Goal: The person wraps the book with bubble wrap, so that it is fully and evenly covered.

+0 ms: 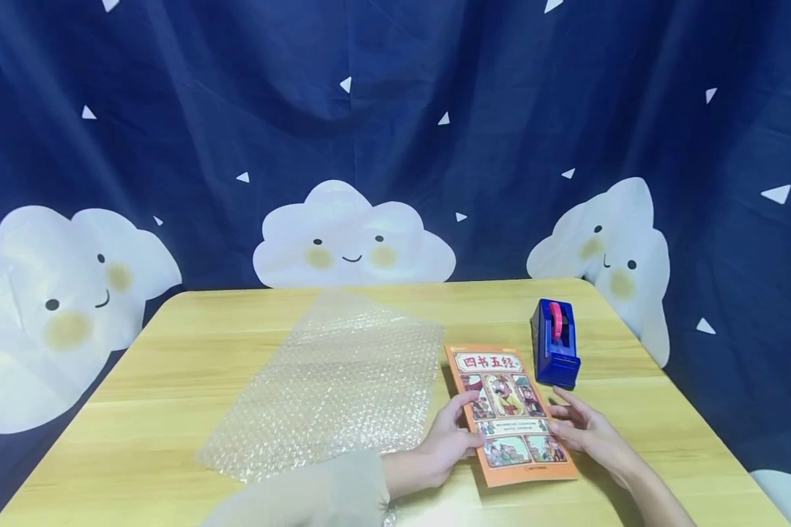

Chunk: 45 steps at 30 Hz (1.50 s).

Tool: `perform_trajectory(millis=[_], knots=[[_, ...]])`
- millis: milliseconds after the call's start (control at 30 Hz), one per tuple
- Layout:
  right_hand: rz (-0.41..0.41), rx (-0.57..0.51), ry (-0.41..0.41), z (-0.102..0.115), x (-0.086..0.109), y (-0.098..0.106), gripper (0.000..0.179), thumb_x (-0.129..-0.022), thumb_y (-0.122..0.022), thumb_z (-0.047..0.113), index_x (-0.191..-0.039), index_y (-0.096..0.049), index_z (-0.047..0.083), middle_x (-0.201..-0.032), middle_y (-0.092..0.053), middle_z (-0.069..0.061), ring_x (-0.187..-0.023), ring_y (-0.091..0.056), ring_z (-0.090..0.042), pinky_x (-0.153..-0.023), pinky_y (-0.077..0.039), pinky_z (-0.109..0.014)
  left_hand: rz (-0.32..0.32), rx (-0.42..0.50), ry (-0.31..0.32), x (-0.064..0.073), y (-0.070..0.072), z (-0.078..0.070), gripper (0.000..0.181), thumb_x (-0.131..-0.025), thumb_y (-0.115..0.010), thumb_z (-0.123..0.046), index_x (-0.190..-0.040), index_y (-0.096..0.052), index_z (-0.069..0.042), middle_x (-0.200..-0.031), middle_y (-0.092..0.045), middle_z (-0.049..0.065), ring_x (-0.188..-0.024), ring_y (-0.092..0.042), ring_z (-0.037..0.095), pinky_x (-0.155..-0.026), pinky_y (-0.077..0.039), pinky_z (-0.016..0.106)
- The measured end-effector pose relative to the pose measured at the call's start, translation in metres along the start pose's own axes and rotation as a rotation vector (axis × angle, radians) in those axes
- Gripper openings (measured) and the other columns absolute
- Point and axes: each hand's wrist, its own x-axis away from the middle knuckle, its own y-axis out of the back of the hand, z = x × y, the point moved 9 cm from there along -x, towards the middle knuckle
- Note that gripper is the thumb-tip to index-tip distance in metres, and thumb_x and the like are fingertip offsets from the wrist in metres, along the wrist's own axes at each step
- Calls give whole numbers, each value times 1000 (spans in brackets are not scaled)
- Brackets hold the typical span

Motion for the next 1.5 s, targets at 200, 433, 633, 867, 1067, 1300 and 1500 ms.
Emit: perform_trajectory(millis=[200, 433, 633, 867, 1067, 1300, 1500], knots=[[40, -75, -54, 2, -6, -8, 73, -94, -48, 18, -147, 3, 12, -137, -17, -37, -97, -52, 4, -82, -49, -29, 44, 18, -71, 7, 2, -17, 75, -65, -53, 23, -126, -50, -22, -139, -35, 19, -58, -50, 11, -53, -47, 21], [217, -243, 11, 11, -3, -24, 77, -97, -41, 12, -143, 16, 32, -136, 14, -44, -105, -49, 6, -88, -48, -33, 115, -19, -89, 9, 6, -28, 76, -70, -56, 20, -133, -44, -21, -141, -30, 27, -55, -50, 9, -54, -48, 20], [307, -330, 41, 16, -11, -41, 68, -96, -40, 5, -143, -12, 45, -136, -33, -16, -107, -55, -12, -88, -48, -40, 117, -25, -32, 8, 25, -27, 77, -71, -56, 20, -135, -42, -21, -137, -35, 27, -59, -57, 13, -60, -53, 27], [352, -372, 125, 36, -24, -53, 54, -95, -39, -1, -133, -39, 37, -120, -49, 5, -105, -58, -18, -85, -49, -40, 162, -31, -31, 0, 46, -37, 76, -72, -55, 19, -137, -39, -18, -125, -50, 17, -65, -62, 16, -57, -53, 25], [311, -322, 118, 40, -35, -63, 52, -94, -43, 3, -135, -37, 34, -120, -50, 5, -102, -59, -18, -83, -50, -39, 180, -83, -48, -2, 65, -41, 75, -74, -57, 14, -140, -34, -16, -130, -45, 24, -65, -60, 12, -55, -50, 21], [276, -281, 91, 45, -47, -75, 55, -93, -49, 8, -142, -31, 24, -119, -49, 0, -99, -60, -21, -81, -51, -41, 146, -92, -47, -4, 83, -47, 71, -76, -58, 12, -138, -36, -15, -121, -52, 19, -68, -60, 14, -59, -53, 26], [209, -220, 72, 51, -65, -83, 59, -92, -53, 12, -144, -25, 14, -116, -48, -5, -95, -61, -20, -79, -52, -38, 124, -110, -41, -8, 103, -54, 71, -77, -58, 11, -139, -36, -15, -115, -57, 16, -67, -60, 13, -58, -53, 24]])
